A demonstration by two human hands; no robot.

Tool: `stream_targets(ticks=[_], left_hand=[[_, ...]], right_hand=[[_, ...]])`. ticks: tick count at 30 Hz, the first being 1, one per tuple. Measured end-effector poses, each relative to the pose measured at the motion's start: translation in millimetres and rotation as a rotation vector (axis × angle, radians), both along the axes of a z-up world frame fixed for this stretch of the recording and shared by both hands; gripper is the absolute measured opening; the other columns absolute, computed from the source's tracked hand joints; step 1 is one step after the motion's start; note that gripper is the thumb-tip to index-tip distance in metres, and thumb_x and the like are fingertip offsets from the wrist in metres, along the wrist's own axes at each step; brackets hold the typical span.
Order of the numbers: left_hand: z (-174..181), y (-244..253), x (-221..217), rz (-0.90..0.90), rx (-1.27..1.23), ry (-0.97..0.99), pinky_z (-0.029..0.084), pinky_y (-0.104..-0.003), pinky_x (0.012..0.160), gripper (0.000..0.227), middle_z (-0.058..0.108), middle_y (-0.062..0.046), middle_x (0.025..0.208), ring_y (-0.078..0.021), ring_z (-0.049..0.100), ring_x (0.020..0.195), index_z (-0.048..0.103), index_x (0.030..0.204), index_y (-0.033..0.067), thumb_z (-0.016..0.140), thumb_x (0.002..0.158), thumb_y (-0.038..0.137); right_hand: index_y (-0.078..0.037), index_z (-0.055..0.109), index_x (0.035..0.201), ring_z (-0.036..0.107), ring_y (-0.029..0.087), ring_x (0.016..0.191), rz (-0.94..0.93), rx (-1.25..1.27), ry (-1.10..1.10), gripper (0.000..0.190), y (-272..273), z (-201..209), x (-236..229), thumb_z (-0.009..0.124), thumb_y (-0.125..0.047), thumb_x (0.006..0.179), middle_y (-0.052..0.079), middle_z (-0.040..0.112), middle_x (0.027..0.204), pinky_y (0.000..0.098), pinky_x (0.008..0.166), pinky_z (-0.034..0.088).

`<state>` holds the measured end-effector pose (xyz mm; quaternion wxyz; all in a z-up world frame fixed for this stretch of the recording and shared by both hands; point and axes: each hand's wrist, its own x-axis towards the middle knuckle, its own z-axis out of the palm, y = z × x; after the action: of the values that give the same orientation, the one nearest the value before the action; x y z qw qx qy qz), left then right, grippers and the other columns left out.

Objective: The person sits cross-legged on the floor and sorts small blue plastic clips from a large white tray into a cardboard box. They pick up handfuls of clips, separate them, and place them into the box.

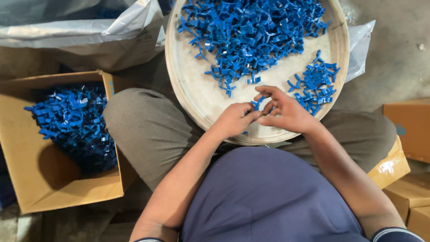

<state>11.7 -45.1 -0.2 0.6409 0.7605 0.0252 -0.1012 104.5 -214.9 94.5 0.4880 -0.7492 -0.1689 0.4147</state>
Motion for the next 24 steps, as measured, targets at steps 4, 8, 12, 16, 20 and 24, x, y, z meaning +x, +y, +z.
stream_targets(ticks=[4, 8, 12, 16, 20, 24], left_hand=[[3.9, 0.8, -3.0, -0.083, 0.120, -0.021, 0.051, -0.044, 0.064, 0.034, 0.069, -0.019, 0.075, -0.0362, 0.066, 0.069, 0.071, 0.088, 0.0021, 0.070, 0.091, 0.036], [-1.0, -4.0, -5.1, 0.076, 0.035, -0.144, 0.053, -0.044, 0.067, 0.028, 0.072, -0.019, 0.084, -0.0360, 0.068, 0.075, 0.071, 0.101, 0.0036, 0.069, 0.091, 0.029], [-2.4, 1.7, -0.6, 0.291, -0.270, -0.072, 0.056, -0.037, 0.066, 0.029, 0.073, -0.012, 0.080, -0.0229, 0.072, 0.071, 0.067, 0.115, 0.0028, 0.068, 0.093, 0.022], [7.0, 32.5, -4.0, 0.589, -1.045, 0.186, 0.033, -0.025, 0.036, 0.020, 0.059, -0.004, 0.072, -0.0131, 0.051, 0.049, 0.067, 0.112, 0.0050, 0.065, 0.094, 0.014], [23.0, 49.4, -4.8, 0.700, -1.288, 0.005, 0.036, -0.024, 0.038, 0.012, 0.065, -0.011, 0.081, -0.0157, 0.060, 0.056, 0.065, 0.103, 0.0033, 0.061, 0.096, 0.012], [35.2, 53.2, -6.0, 0.775, -1.185, 0.004, 0.037, -0.025, 0.041, 0.008, 0.067, -0.009, 0.091, -0.0160, 0.065, 0.065, 0.061, 0.102, 0.0067, 0.064, 0.094, 0.008]], right_hand=[[0.001, 0.070, 0.116, 0.065, 0.008, 0.076, 0.009, 0.023, -0.181, 0.027, -2.9, -22.1, -12.8, 0.075, -0.006, 0.091, 0.003, 0.069, 0.093, 0.0236, 0.067, 0.055], [0.002, 0.067, 0.115, 0.066, 0.006, 0.075, -0.241, 0.015, -0.198, 0.024, -3.5, -52.3, -21.4, 0.075, -0.005, 0.093, 0.005, 0.071, 0.090, 0.0228, 0.066, 0.055], [0.000, 0.068, 0.118, 0.063, 0.011, 0.079, -0.475, 0.017, -0.402, 0.029, -4.1, -48.4, -13.4, 0.079, -0.013, 0.095, 0.007, 0.069, 0.097, 0.0294, 0.066, 0.055], [-0.010, 0.074, 0.110, 0.072, 0.029, 0.082, 0.184, -0.410, -0.888, 0.035, 2.9, -20.9, -12.2, 0.081, -0.031, 0.082, 0.012, 0.072, 0.101, 0.0413, 0.071, 0.055], [-0.012, 0.073, 0.112, 0.071, 0.032, 0.086, 0.263, -0.348, -1.000, 0.037, 37.0, -17.2, -13.2, 0.078, -0.039, 0.087, 0.011, 0.073, 0.099, 0.0435, 0.073, 0.055], [-0.013, 0.073, 0.112, 0.072, 0.031, 0.080, 0.240, -0.378, -0.898, 0.037, 79.8, -37.1, -11.7, 0.076, -0.039, 0.086, 0.010, 0.073, 0.090, 0.0452, 0.068, 0.054]])
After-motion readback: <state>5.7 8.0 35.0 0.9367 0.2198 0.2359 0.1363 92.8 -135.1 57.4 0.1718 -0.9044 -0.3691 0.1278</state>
